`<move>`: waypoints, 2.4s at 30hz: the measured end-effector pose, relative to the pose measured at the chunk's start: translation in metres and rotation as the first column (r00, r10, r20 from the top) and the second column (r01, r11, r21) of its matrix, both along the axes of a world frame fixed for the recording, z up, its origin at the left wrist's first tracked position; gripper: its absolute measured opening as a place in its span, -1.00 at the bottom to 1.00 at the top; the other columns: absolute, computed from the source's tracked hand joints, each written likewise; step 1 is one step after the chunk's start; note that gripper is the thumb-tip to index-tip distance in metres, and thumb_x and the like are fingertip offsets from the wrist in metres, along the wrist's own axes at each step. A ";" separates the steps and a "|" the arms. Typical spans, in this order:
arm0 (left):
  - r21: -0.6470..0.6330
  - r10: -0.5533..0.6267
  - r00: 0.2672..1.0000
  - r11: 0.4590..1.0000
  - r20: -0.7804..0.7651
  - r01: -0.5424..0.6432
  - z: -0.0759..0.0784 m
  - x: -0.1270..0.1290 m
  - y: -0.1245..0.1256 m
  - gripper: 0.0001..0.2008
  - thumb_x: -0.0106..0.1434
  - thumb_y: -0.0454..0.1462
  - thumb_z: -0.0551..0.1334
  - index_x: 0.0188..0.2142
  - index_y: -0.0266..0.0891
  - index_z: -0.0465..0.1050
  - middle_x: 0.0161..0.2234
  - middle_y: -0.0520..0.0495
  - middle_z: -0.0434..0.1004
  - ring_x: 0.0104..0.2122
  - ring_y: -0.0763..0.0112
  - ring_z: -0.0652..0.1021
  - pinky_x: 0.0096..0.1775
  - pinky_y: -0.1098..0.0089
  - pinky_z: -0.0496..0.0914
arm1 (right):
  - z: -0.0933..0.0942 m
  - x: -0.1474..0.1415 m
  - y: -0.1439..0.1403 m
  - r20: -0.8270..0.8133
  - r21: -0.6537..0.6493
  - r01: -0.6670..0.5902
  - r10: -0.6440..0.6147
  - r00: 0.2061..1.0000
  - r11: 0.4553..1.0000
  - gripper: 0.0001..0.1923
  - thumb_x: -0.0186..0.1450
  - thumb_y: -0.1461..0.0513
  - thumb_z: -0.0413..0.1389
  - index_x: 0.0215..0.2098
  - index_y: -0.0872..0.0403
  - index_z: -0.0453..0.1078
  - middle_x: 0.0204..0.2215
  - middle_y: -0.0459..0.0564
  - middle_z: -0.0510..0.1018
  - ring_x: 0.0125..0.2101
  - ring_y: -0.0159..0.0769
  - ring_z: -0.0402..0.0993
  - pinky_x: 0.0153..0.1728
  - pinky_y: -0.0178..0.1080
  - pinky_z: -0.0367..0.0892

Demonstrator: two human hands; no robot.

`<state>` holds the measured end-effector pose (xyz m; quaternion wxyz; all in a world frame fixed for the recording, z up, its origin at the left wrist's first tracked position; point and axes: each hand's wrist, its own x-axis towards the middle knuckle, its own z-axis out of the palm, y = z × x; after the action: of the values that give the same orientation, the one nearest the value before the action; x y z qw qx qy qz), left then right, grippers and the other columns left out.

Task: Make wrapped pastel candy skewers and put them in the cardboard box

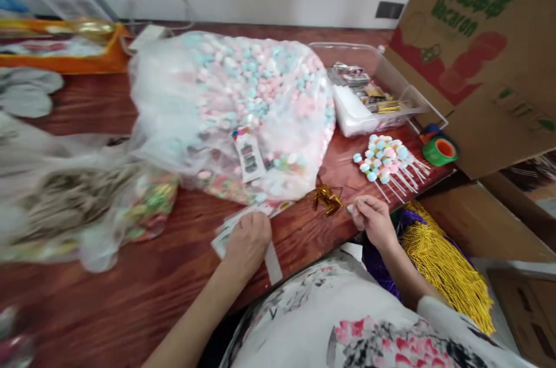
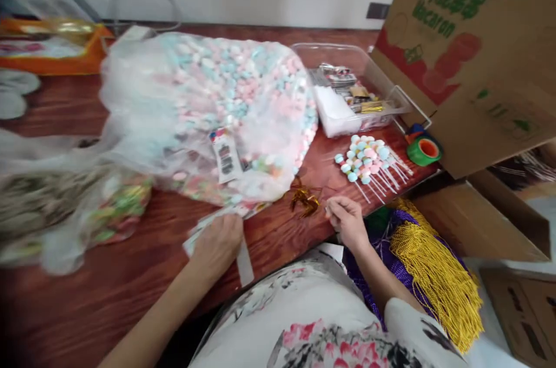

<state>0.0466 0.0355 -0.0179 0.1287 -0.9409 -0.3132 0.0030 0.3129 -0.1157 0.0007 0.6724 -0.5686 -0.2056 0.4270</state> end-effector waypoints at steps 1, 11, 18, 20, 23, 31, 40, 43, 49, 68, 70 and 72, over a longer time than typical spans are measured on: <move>0.028 -0.053 0.998 0.998 0.040 0.052 -0.006 -0.007 0.003 -0.77 0.24 -0.50 0.04 -0.36 -0.35 0.46 -0.42 -0.21 0.44 -0.37 0.16 0.47 -0.37 0.26 0.31 | 0.000 0.016 -0.005 0.148 -0.012 0.118 -0.115 0.982 0.993 -0.79 0.20 0.10 0.23 -0.39 0.10 0.48 -0.62 -0.16 0.41 -0.66 -0.52 0.13 -0.61 -0.37 0.06; 0.216 -0.246 0.923 0.959 0.296 0.186 -0.011 -0.020 0.009 -0.84 0.25 -0.35 0.17 -0.18 -0.29 0.46 -0.28 -0.19 0.55 -0.30 0.17 0.50 -0.28 0.24 0.35 | 0.011 0.130 -0.012 0.985 0.162 0.575 -0.098 -0.141 0.802 -0.77 0.30 0.17 0.08 -0.24 0.08 0.55 -0.22 0.15 0.58 -0.14 -0.11 0.47 -0.08 -0.13 0.33; 0.187 -0.167 0.942 0.976 0.291 0.116 -0.007 -0.013 0.006 -0.81 0.21 -0.43 0.17 -0.23 -0.27 0.51 -0.31 -0.14 0.57 -0.27 0.16 0.52 -0.28 0.25 0.34 | 0.007 0.145 0.002 0.972 -0.160 0.603 0.232 -0.042 0.781 -0.65 0.34 0.13 0.02 -0.10 0.12 0.55 -0.33 0.17 0.64 -0.34 -0.18 0.51 -0.31 -0.23 0.26; 0.184 -0.162 0.940 0.977 0.302 0.110 -0.007 -0.016 0.006 -0.84 0.23 -0.40 0.18 -0.26 -0.23 0.52 -0.33 -0.11 0.58 -0.29 0.17 0.52 -0.29 0.25 0.33 | 0.002 0.145 0.008 0.995 -0.092 0.560 0.097 0.020 0.823 -0.67 0.33 0.14 0.03 -0.17 0.14 0.57 -0.34 0.16 0.66 -0.34 -0.19 0.54 -0.29 -0.23 0.31; 0.125 -0.118 0.949 0.989 0.292 0.084 -0.006 -0.019 0.001 -0.82 0.25 -0.40 0.17 -0.23 -0.22 0.53 -0.29 -0.11 0.59 -0.28 0.19 0.52 -0.25 0.26 0.36 | 0.005 0.142 0.015 0.951 0.154 0.508 -0.268 0.158 0.847 -0.70 0.29 0.11 0.09 -0.27 0.14 0.57 -0.35 0.11 0.66 -0.33 -0.20 0.57 -0.24 -0.21 0.40; -0.143 0.086 0.857 0.990 0.507 -0.015 -0.006 -0.020 0.002 -0.80 0.33 -0.32 0.12 -0.36 -0.23 0.51 -0.33 -0.11 0.57 -0.25 0.22 0.51 -0.17 0.27 0.40 | 0.069 0.111 0.005 0.777 0.245 0.291 -0.367 0.512 0.925 -0.79 0.25 0.11 0.19 -0.36 0.09 0.52 -0.62 -0.15 0.50 -0.63 -0.44 0.36 -0.53 -0.33 0.29; -0.204 0.135 0.866 0.978 0.481 -0.039 -0.005 -0.018 -0.005 -0.77 0.33 -0.24 0.12 -0.25 -0.20 0.57 -0.28 -0.15 0.56 -0.22 0.18 0.49 -0.17 0.24 0.37 | 0.058 0.097 -0.010 0.908 -0.131 0.050 0.099 0.406 0.990 -0.73 0.33 0.11 0.10 -0.45 0.09 0.47 -0.57 -0.12 0.52 -0.53 -0.40 0.39 -0.44 -0.31 0.27; -0.246 0.151 0.888 0.968 0.435 -0.044 -0.001 -0.022 -0.011 -0.75 0.34 -0.25 0.10 -0.22 -0.21 0.57 -0.21 -0.16 0.56 -0.20 0.18 0.50 -0.14 0.23 0.38 | 0.056 0.097 -0.013 0.913 -0.125 0.051 0.095 0.396 0.991 -0.79 0.29 0.12 0.13 -0.37 0.08 0.51 -0.52 -0.11 0.56 -0.48 -0.35 0.45 -0.39 -0.28 0.32; -0.455 0.329 0.724 0.890 0.606 -0.024 0.001 -0.023 -0.005 -0.80 0.26 -0.31 0.16 -0.47 -0.23 0.51 -0.43 -0.06 0.52 -0.35 0.34 0.50 -0.23 0.34 0.39 | 0.083 0.066 -0.014 0.780 0.264 0.214 -0.339 0.526 0.940 -0.94 0.17 0.23 0.26 -0.36 0.01 0.58 -0.46 -0.11 0.59 -0.45 -0.29 0.47 -0.33 -0.17 0.36; -0.310 0.196 0.401 0.919 0.895 0.242 0.017 -0.026 -0.032 -0.95 0.26 -0.32 0.29 -0.35 -0.26 0.52 -0.41 -0.04 0.53 -0.37 0.45 0.53 -0.29 0.41 0.42 | 0.051 -0.034 0.052 0.515 0.323 -0.311 0.109 0.850 0.894 -0.85 0.28 0.13 0.18 -0.40 -0.01 0.53 -0.52 -0.07 0.55 -0.45 -0.29 0.51 -0.35 -0.16 0.46; -0.277 0.146 0.416 0.921 0.898 0.275 0.016 -0.025 -0.033 -0.94 0.27 -0.33 0.27 -0.33 -0.26 0.52 -0.41 -0.06 0.52 -0.37 0.44 0.52 -0.31 0.42 0.42 | 0.049 -0.030 0.049 0.523 0.365 -0.336 0.107 0.846 0.868 -0.87 0.27 0.15 0.19 -0.39 -0.01 0.54 -0.52 -0.07 0.57 -0.44 -0.27 0.53 -0.34 -0.15 0.48; -0.261 0.111 0.431 0.915 0.895 0.307 0.014 -0.023 -0.035 -0.94 0.28 -0.33 0.27 -0.32 -0.26 0.52 -0.41 -0.06 0.52 -0.38 0.44 0.51 -0.31 0.41 0.41 | 0.049 -0.029 0.047 0.553 0.391 -0.341 0.078 0.830 0.855 -0.91 0.27 0.19 0.20 -0.33 -0.02 0.56 -0.48 -0.07 0.60 -0.43 -0.25 0.55 -0.31 -0.14 0.49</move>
<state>0.0240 0.0001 -0.0040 -0.2454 -0.8197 -0.2694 -0.4420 0.2843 -0.0688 0.0495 0.6570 -0.4532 -0.5396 0.2678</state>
